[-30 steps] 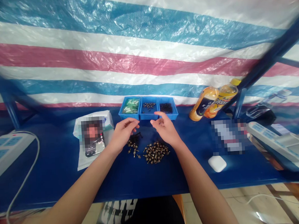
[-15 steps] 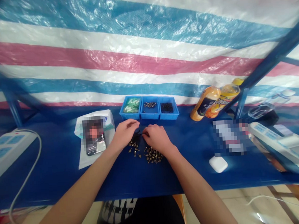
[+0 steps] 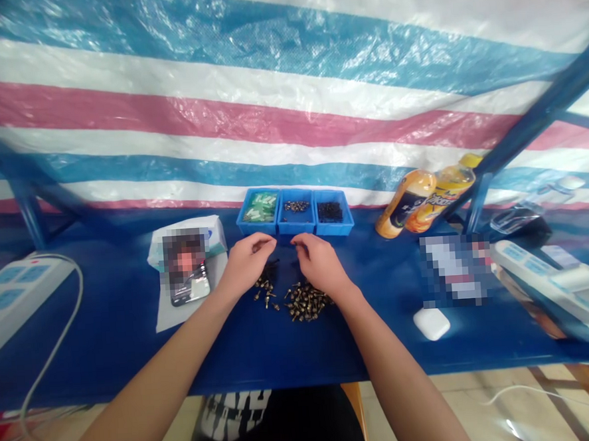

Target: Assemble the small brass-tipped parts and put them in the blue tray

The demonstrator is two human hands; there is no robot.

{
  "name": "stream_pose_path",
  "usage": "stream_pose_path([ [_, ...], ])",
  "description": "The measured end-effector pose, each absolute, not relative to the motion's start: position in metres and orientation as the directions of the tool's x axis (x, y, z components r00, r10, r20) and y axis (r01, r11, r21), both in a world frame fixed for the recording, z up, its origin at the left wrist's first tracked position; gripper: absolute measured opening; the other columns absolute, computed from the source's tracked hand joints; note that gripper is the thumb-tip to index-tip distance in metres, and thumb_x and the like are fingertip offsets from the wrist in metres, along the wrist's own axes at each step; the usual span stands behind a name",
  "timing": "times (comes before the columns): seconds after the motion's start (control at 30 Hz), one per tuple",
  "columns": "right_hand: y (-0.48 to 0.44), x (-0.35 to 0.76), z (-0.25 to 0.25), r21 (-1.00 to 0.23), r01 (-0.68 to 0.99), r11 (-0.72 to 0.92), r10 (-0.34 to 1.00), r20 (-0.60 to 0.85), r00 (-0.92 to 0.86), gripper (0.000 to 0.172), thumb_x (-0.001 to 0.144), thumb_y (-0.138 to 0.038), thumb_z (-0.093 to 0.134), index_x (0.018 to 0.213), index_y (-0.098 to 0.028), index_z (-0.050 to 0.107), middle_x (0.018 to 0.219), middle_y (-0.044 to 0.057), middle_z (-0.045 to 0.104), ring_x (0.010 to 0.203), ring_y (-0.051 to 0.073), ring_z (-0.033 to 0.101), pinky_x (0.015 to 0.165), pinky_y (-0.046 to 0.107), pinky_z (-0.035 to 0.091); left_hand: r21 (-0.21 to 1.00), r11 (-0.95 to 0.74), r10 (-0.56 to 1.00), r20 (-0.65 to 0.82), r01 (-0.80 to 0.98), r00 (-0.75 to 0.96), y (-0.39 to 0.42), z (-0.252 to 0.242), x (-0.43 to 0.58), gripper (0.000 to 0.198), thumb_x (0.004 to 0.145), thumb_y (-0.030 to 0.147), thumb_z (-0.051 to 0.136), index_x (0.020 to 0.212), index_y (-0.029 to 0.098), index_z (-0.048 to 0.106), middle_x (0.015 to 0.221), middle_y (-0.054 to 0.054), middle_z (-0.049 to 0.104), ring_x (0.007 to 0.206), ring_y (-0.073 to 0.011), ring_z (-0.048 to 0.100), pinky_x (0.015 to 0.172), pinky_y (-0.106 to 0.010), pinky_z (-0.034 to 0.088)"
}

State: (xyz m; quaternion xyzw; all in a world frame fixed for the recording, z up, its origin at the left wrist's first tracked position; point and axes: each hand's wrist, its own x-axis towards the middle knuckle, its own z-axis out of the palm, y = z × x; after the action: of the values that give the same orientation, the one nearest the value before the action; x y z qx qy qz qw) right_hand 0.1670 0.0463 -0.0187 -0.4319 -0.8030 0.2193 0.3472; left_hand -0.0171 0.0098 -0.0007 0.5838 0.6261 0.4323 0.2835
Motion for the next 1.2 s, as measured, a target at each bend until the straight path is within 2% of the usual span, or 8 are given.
stream_pose_path([
  [0.13, 0.044, 0.168, -0.012, -0.805, 0.437, 0.401, 0.909, 0.291, -0.298, 0.014, 0.089, -0.034, 0.059, 0.092, -0.022, 0.066, 0.089, 0.003, 0.073, 0.078, 0.019, 0.068, 0.075, 0.032, 0.052, 0.845, -0.100, 0.970, 0.199, 0.526, -0.136, 0.008, 0.001, -0.015, 0.019, 0.088, 0.034, 0.056, 0.087, 0.023, 0.071, 0.088, -0.001, 0.074, 0.087, -0.0195, 0.067, 0.081, -0.029, 0.048],
  [0.33, 0.044, 0.170, -0.007, -0.839, 0.469, 0.274, 0.958, 0.194, -0.212, 0.040, 0.090, -0.053, 0.056, 0.065, -0.021, 0.057, 0.059, -0.001, 0.060, 0.057, 0.015, 0.053, 0.060, 0.029, 0.042, 0.816, -0.139, 0.965, 0.240, 0.561, -0.110, 0.007, 0.002, -0.014, 0.019, 0.089, 0.032, 0.054, 0.088, 0.023, 0.071, 0.090, 0.000, 0.074, 0.087, -0.0190, 0.067, 0.082, -0.029, 0.047],
  [0.53, 0.050, 0.173, -0.008, -0.935, 0.315, 0.164, 0.980, 0.119, -0.159, 0.048, 0.089, -0.054, 0.056, 0.056, -0.020, 0.051, 0.051, -0.002, 0.052, 0.051, 0.012, 0.048, 0.057, 0.027, 0.039, 0.808, -0.123, 0.969, 0.223, 0.577, -0.106, 0.007, 0.001, -0.015, 0.019, 0.089, 0.034, 0.055, 0.088, 0.024, 0.071, 0.089, 0.001, 0.074, 0.086, -0.0192, 0.067, 0.081, -0.029, 0.046],
  [0.6, 0.052, 0.173, -0.009, -0.965, 0.227, 0.130, 0.989, 0.109, -0.102, 0.042, 0.088, -0.053, 0.058, 0.063, -0.019, 0.055, 0.053, -0.003, 0.052, 0.051, 0.012, 0.048, 0.055, 0.026, 0.040, 0.807, -0.117, 0.970, 0.218, 0.579, -0.108, 0.007, 0.000, -0.015, 0.018, 0.089, 0.034, 0.055, 0.088, 0.025, 0.071, 0.090, 0.001, 0.074, 0.087, -0.0191, 0.067, 0.081, -0.029, 0.046],
  [0.67, 0.053, 0.173, -0.010, -0.986, 0.116, 0.116, 0.993, 0.119, 0.014, 0.032, 0.085, -0.052, 0.062, 0.089, -0.020, 0.060, 0.062, -0.004, 0.057, 0.052, 0.012, 0.051, 0.054, 0.026, 0.042, 0.802, -0.110, 0.972, 0.210, 0.587, -0.105, 0.008, -0.001, -0.016, 0.018, 0.089, 0.034, 0.055, 0.089, 0.026, 0.071, 0.090, 0.001, 0.075, 0.087, -0.0192, 0.067, 0.081, -0.029, 0.046],
  [0.77, 0.055, 0.173, -0.012, -0.988, 0.037, 0.151, 0.971, 0.155, 0.182, 0.051, 0.083, -0.050, 0.064, 0.124, -0.025, 0.047, 0.076, -0.004, 0.062, 0.051, 0.011, 0.051, 0.054, 0.026, 0.044, 0.761, -0.085, 0.977, 0.192, 0.643, -0.098, 0.008, -0.004, -0.017, 0.017, 0.089, 0.035, 0.055, 0.090, 0.027, 0.070, 0.093, 0.001, 0.075, 0.089, -0.0204, 0.068, 0.081, -0.030, 0.047],
  [1.0, 0.050, 0.171, -0.008, -0.954, 0.180, 0.238, 0.964, 0.255, 0.078, 0.032, 0.086, -0.044, 0.063, 0.109, -0.022, 0.061, 0.068, -0.002, 0.059, 0.059, 0.014, 0.053, 0.057, 0.027, 0.045, 0.524, -0.037, 0.988, 0.150, 0.851, -0.049, 0.006, -0.014, -0.019, 0.021, 0.082, 0.034, 0.062, 0.100, 0.026, 0.070, 0.100, -0.005, 0.074, 0.094, -0.0263, 0.067, 0.081, -0.035, 0.047],
  [1.2, 0.046, 0.167, -0.007, -0.926, 0.288, 0.242, 0.967, 0.254, 0.004, 0.032, 0.086, -0.048, 0.062, 0.098, -0.020, 0.069, 0.070, 0.001, 0.062, 0.064, 0.016, 0.057, 0.059, 0.028, 0.046, 0.504, -0.081, 0.991, 0.135, 0.860, 0.014, 0.006, -0.014, -0.018, 0.022, 0.083, 0.020, 0.056, 0.099, 0.028, 0.070, 0.098, -0.002, 0.076, 0.095, -0.0256, 0.068, 0.081, -0.035, 0.047],
])
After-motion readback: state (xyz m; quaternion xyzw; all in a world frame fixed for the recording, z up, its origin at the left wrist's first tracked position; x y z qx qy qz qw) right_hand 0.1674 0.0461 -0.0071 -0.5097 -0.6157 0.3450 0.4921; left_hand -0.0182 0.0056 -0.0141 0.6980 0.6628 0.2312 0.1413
